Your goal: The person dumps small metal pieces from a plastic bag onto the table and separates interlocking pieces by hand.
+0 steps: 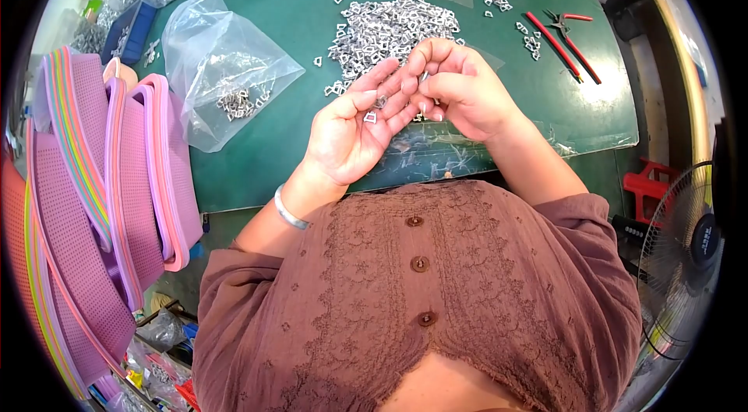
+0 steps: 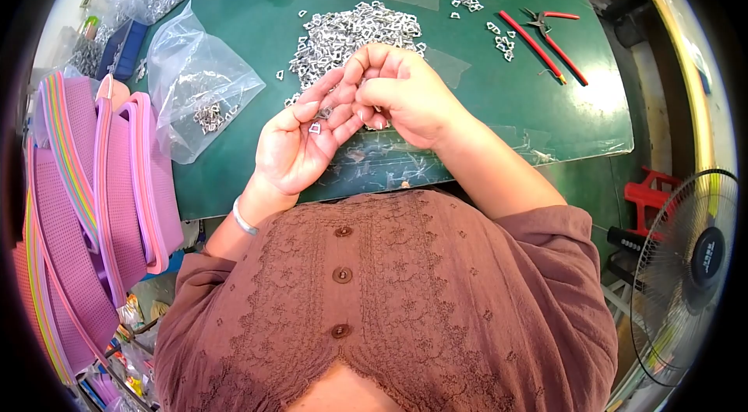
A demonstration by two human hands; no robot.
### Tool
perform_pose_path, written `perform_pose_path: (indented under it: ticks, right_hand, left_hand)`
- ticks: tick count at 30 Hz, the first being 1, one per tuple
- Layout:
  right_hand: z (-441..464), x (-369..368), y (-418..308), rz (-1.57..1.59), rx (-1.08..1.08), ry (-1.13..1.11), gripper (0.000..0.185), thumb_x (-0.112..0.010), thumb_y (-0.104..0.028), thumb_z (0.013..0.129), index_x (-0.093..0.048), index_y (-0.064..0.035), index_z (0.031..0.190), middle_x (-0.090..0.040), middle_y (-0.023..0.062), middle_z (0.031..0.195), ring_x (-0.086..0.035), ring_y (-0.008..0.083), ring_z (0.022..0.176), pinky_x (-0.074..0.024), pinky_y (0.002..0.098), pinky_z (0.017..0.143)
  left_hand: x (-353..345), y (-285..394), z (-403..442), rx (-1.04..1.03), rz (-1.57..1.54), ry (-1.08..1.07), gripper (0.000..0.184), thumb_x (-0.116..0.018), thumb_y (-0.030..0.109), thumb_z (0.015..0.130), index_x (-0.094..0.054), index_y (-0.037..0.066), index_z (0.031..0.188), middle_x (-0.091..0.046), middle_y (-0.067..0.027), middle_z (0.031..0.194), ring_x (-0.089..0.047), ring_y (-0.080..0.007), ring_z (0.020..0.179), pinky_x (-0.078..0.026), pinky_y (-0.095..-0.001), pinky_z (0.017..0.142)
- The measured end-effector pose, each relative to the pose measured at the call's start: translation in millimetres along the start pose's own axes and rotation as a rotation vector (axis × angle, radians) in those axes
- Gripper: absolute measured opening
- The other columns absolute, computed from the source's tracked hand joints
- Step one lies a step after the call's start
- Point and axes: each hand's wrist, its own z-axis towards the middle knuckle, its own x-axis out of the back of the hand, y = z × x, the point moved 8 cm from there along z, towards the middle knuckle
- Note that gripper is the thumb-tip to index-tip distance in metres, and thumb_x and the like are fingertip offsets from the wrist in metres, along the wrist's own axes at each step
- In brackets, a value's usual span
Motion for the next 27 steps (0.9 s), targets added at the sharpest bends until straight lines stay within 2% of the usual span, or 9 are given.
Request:
perform_pose_path:
  ticks: [3, 6, 7, 9, 12, 17, 27]
  right_hand:
    - [2, 1, 2, -0.01, 0.007, 0.004, 0.008, -0.052, 0.003, 0.077, -0.055, 0.0006, 0.084, -0.063, 0.0122, 0.087, -0.056, 0.0093, 0.062, -0.0413, 0.0192, 0.047]
    - [0, -15, -4, -0.359, 0.108, 0.07, 0.006, -0.054, 0.002, 0.076, -0.058, 0.0022, 0.081, -0.062, 0.0067, 0.083, -0.055, 0.0092, 0.061, -0.044, 0.0208, 0.05]
    - [0, -19, -8, -0.611, 0.216, 0.009, 0.008, -0.061, 0.0, 0.077, -0.059, 0.0012, 0.085, -0.056, 0.0002, 0.075, -0.05, 0.0054, 0.062, -0.0401, 0.0195, 0.054]
    - [-5, -23, -11, -0.887, 0.246, 0.104, 0.008, -0.064, -0.003, 0.073, -0.064, -0.0031, 0.081, -0.057, 0.0025, 0.071, -0.052, 0.0088, 0.058, -0.0439, 0.0254, 0.052]
    - [-6, -25, -9, -0.95, 0.274, 0.136, 0.01, -0.066, -0.004, 0.072, -0.065, -0.006, 0.082, -0.055, 0.0042, 0.069, -0.051, 0.0112, 0.056, -0.0429, 0.0267, 0.051]
    - [-7, -24, -5, -0.972, 0.314, 0.14, 0.009, -0.067, -0.004, 0.071, -0.063, -0.0044, 0.079, -0.054, 0.005, 0.067, -0.051, 0.0132, 0.055, -0.0432, 0.0272, 0.05]
    - [-10, -26, -9, -0.871, 0.345, 0.136, 0.007, -0.063, 0.001, 0.072, -0.057, -0.0004, 0.076, -0.054, 0.0053, 0.071, -0.053, 0.0103, 0.058, -0.0432, 0.0249, 0.052]
  left_hand:
    - [-3, 2, -2, -0.028, 0.007, 0.016, 0.045, -0.037, 0.004, 0.086, -0.035, -0.003, 0.131, -0.045, -0.019, 0.128, -0.046, -0.0296, 0.117, -0.035, -0.0411, 0.103]
    - [-2, 2, -2, -0.039, 0.009, -0.009, 0.049, -0.036, 0.002, 0.084, -0.032, -0.004, 0.132, -0.044, -0.0194, 0.129, -0.045, -0.0299, 0.118, -0.033, -0.041, 0.104]
    - [-2, 3, -1, -0.039, 0.011, -0.036, 0.051, -0.036, 0.001, 0.083, -0.031, -0.004, 0.133, -0.044, -0.0194, 0.129, -0.045, -0.03, 0.118, -0.033, -0.0409, 0.104]
    - [-2, 3, 0, -0.05, 0.03, -0.074, 0.054, -0.035, -0.001, 0.081, -0.03, -0.005, 0.134, -0.043, -0.0198, 0.13, -0.044, -0.0302, 0.119, -0.032, -0.0404, 0.105]
    - [-3, 4, 0, -0.09, 0.068, -0.071, 0.056, -0.034, -0.002, 0.079, -0.028, -0.006, 0.135, -0.039, -0.0208, 0.133, -0.04, -0.0302, 0.123, -0.029, -0.0394, 0.107]
    - [-9, 6, -1, -0.139, 0.075, -0.051, 0.058, -0.034, -0.003, 0.078, -0.027, -0.006, 0.135, -0.031, -0.0218, 0.139, -0.034, -0.0292, 0.128, -0.027, -0.0388, 0.108]
    - [-7, 6, -1, -0.135, -0.008, -0.083, 0.06, -0.035, -0.001, 0.077, -0.026, -0.004, 0.136, -0.03, -0.0206, 0.14, -0.033, -0.0293, 0.128, -0.028, -0.0386, 0.107]
